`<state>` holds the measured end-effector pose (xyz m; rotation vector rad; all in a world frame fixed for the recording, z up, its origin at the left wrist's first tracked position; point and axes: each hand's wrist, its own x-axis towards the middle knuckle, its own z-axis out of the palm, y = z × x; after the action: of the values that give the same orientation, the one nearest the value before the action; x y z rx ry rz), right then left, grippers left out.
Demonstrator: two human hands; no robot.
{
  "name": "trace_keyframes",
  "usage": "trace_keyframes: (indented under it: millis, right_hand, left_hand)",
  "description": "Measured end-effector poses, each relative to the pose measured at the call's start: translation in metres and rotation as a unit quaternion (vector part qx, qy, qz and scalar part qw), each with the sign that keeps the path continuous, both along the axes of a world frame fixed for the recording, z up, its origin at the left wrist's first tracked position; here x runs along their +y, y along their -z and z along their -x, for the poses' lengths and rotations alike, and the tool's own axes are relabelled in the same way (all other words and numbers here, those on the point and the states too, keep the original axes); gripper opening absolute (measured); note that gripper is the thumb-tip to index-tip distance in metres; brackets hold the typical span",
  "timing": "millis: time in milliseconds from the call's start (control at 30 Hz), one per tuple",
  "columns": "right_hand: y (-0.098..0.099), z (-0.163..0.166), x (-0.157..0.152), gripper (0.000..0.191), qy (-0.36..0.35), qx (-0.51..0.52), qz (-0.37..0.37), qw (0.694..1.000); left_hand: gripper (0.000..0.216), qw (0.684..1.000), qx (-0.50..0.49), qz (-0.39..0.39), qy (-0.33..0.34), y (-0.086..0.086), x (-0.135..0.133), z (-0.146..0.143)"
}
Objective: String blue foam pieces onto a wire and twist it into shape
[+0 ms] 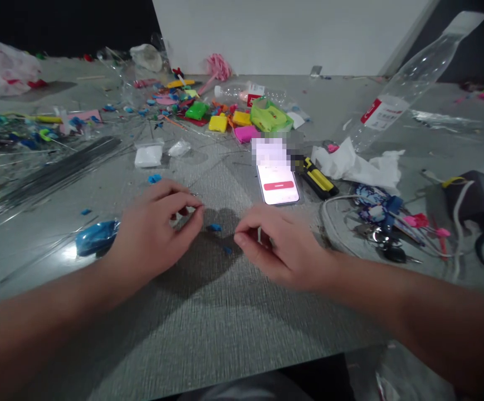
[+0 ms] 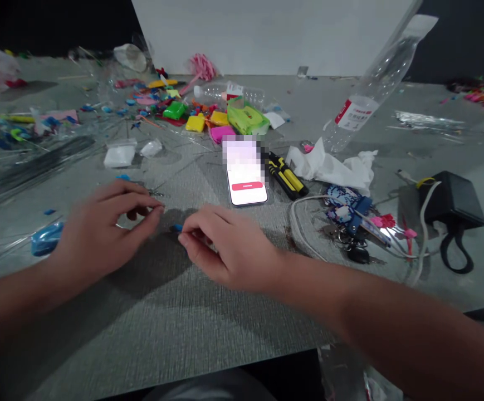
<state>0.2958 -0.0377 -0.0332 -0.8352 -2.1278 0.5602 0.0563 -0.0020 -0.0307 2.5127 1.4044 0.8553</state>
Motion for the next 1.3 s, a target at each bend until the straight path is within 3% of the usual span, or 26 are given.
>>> trace_keyframes:
  millis: [100,233,433,700,867,1067,1233,1300]
  right_hand:
    - [0.001,0.000,0.001,0.016,0.002,-0.030,0.024,0.999]
    - [0.005,0.000,0.003,0.013,0.025,-0.028,0.015,0.999]
    - [0.007,-0.001,0.005,0.015,0.043,-0.038,0.021,0.998]
    - [0.007,-0.001,0.006,0.015,0.053,-0.044,0.032,0.997]
    - [0.007,-0.001,0.006,0.020,0.047,-0.042,0.059,0.996]
    - [0.007,-0.001,0.007,0.021,0.067,-0.054,0.090,0.992]
    - [0.007,-0.001,0.009,0.015,0.082,-0.043,0.085,0.992]
    - [0.007,-0.002,0.010,0.022,0.088,-0.065,0.092,0.990]
  left_hand:
    - [0.016,0.995,0.083,-0.036,0.040,0.006,0.003,0.001]
    - [0.023,0.978,0.179,-0.022,0.102,0.009,-0.004,0.000]
    - [0.024,0.958,0.260,-0.041,0.115,0.004,-0.013,-0.002]
    - [0.026,0.960,0.243,-0.065,0.121,0.005,-0.015,-0.002]
    - [0.024,0.982,0.143,-0.083,0.095,0.011,-0.009,0.001]
    - [0.027,0.961,0.251,-0.017,0.116,0.010,-0.004,-0.003]
    - [0.031,0.969,0.218,-0.011,0.119,0.013,0.000,-0.004]
    - [0.027,0.977,0.177,-0.010,0.119,0.015,0.003,-0.004]
